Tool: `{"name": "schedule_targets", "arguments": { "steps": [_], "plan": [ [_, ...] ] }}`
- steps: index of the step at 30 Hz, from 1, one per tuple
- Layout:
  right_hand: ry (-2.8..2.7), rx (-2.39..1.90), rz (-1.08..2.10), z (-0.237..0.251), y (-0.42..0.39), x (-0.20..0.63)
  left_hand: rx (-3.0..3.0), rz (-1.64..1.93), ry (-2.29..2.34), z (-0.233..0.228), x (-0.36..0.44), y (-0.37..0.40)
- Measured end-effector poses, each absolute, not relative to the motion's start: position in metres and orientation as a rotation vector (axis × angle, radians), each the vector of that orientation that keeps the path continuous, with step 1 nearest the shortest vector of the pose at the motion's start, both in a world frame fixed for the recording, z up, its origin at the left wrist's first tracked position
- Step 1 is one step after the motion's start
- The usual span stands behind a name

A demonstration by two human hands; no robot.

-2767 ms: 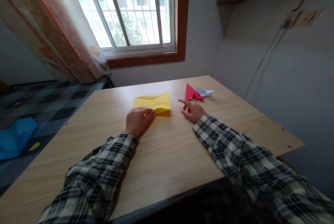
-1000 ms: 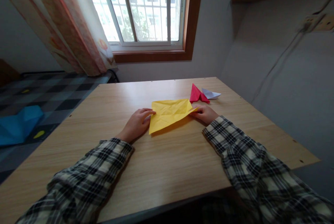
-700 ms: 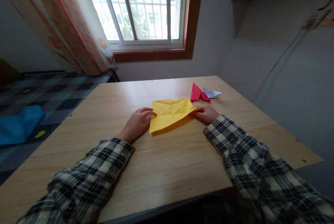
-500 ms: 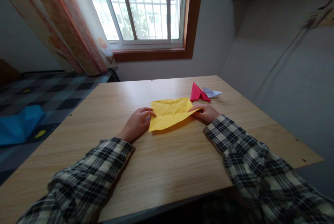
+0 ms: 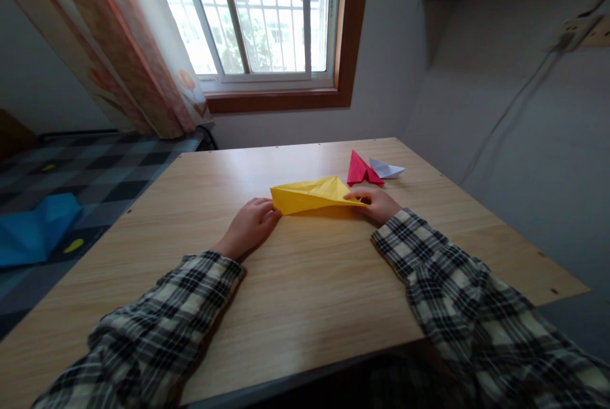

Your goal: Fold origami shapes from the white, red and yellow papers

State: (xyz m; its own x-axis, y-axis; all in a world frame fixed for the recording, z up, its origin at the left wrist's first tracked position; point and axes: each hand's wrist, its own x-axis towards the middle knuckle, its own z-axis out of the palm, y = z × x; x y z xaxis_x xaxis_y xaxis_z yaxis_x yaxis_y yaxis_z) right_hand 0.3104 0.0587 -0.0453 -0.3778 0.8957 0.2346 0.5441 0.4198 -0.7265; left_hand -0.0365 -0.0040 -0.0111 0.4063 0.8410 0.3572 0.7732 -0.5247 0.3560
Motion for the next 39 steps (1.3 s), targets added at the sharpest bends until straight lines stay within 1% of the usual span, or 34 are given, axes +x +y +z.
{"name": "schedule_targets", "arguments": {
  "steps": [3,7,14,18,25,39],
  "plan": [
    [-2.067,-1.241,0.696,-0.047,0.06,0.311,2.483,0.746,1.511,-0.01,-0.036,-0.005],
    [-2.09,-1.173,0.651,-0.047,0.06,0.311,2.443,0.749,1.557,-0.008,-0.034,-0.006],
    [-2.14,-1.159,0.664,-0.042,0.056,0.31,2.416,0.758,1.633,-0.009,-0.034,-0.009],
    [-2.163,-1.204,0.596,-0.041,0.057,0.31,2.361,0.764,1.682,-0.009,-0.034,-0.009],
    [-2.16,-1.281,0.459,-0.043,0.058,0.309,2.44,0.816,1.672,-0.01,-0.035,-0.002],
    [-2.231,-1.338,0.482,-0.035,0.052,0.307,2.446,0.8,1.782,-0.02,-0.043,0.004]
  ]
}}
